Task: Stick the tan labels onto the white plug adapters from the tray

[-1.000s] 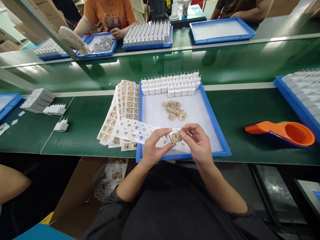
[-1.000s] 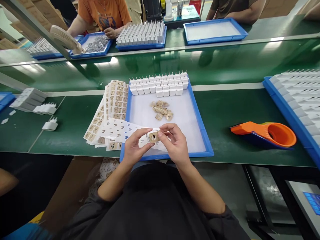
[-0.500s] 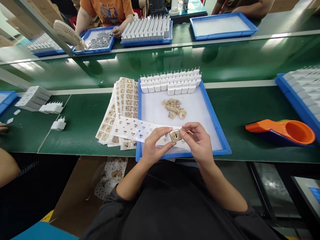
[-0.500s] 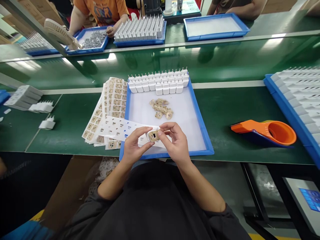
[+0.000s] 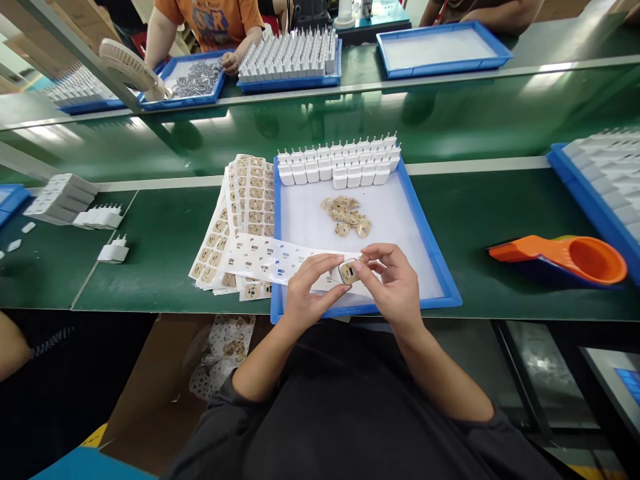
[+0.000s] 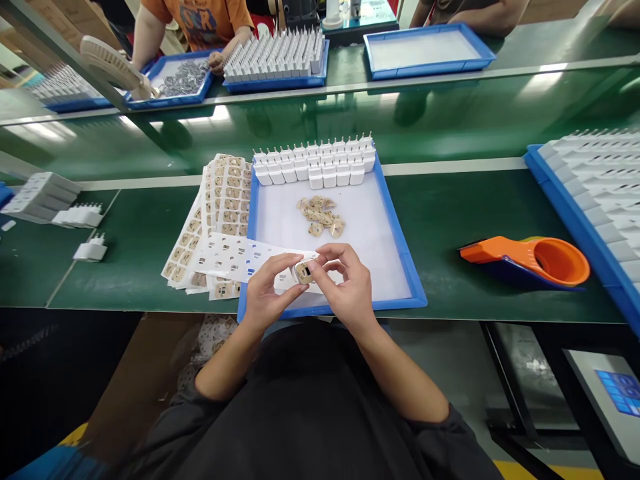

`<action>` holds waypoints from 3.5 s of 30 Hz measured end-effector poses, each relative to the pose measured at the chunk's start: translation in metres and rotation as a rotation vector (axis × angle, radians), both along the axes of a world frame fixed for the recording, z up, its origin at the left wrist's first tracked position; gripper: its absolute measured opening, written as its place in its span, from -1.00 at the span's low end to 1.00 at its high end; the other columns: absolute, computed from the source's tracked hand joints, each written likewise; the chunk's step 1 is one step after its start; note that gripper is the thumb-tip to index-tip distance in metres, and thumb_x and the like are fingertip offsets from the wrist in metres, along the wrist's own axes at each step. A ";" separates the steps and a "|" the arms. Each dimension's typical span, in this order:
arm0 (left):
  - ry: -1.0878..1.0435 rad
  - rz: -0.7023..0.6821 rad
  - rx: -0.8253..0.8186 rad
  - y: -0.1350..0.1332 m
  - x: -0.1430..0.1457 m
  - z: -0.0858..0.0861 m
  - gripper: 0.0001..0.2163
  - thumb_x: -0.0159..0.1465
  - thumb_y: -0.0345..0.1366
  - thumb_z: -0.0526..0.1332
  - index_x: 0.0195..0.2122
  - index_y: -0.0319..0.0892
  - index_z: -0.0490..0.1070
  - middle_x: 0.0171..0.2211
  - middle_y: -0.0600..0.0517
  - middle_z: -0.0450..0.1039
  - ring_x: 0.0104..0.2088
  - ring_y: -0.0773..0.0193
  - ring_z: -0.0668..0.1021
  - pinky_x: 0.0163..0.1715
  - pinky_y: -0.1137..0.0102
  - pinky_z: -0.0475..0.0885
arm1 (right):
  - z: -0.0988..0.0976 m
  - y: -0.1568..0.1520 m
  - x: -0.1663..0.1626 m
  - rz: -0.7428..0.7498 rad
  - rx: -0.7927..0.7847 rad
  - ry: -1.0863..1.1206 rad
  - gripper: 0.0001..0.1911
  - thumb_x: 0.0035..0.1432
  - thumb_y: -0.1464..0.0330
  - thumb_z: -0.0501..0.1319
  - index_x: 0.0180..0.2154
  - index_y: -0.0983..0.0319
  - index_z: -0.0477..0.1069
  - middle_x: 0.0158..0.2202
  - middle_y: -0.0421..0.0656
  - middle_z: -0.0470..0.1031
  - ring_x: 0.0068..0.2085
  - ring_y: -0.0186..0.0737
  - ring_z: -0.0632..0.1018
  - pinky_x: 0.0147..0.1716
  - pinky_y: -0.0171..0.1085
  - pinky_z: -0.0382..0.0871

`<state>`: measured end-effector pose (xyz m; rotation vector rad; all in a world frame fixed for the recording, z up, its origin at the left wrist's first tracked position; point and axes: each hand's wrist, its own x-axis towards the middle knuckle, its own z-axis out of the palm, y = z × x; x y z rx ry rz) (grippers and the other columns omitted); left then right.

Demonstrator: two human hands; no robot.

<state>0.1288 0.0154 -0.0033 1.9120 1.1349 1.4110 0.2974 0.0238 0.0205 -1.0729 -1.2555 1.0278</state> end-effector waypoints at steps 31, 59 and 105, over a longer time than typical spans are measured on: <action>0.144 0.192 0.466 0.000 0.009 -0.007 -0.59 0.18 -0.48 0.43 0.00 -0.08 0.37 -0.07 -0.03 0.53 0.03 0.14 0.60 -0.03 0.16 0.62 | -0.008 0.001 -0.013 0.168 -0.080 0.258 -0.93 0.18 0.32 0.32 -0.25 0.10 0.55 -0.26 -0.18 0.34 -0.18 -0.22 0.41 -0.22 -0.23 0.44; -0.218 0.128 -0.148 -0.007 0.004 -0.016 -0.61 0.26 -0.26 0.36 0.09 -0.09 0.34 -0.01 -0.11 0.49 0.02 0.17 0.60 -0.10 0.30 0.64 | 0.005 0.014 0.026 0.198 0.297 -0.183 -0.97 0.27 0.30 0.28 -0.24 0.07 0.52 -0.27 -0.15 0.57 -0.26 -0.14 0.56 -0.27 -0.10 0.49; 0.074 1.388 -0.004 0.020 -0.345 -0.028 -0.56 0.03 -0.10 0.46 -0.34 -0.12 0.18 -0.13 -0.05 0.37 0.16 -0.31 0.26 0.17 -0.32 0.04 | -0.050 0.165 -0.004 0.386 0.271 -1.151 -0.44 0.29 0.05 0.14 0.26 0.04 0.34 0.36 -0.01 0.26 0.36 0.25 0.19 0.29 0.26 0.02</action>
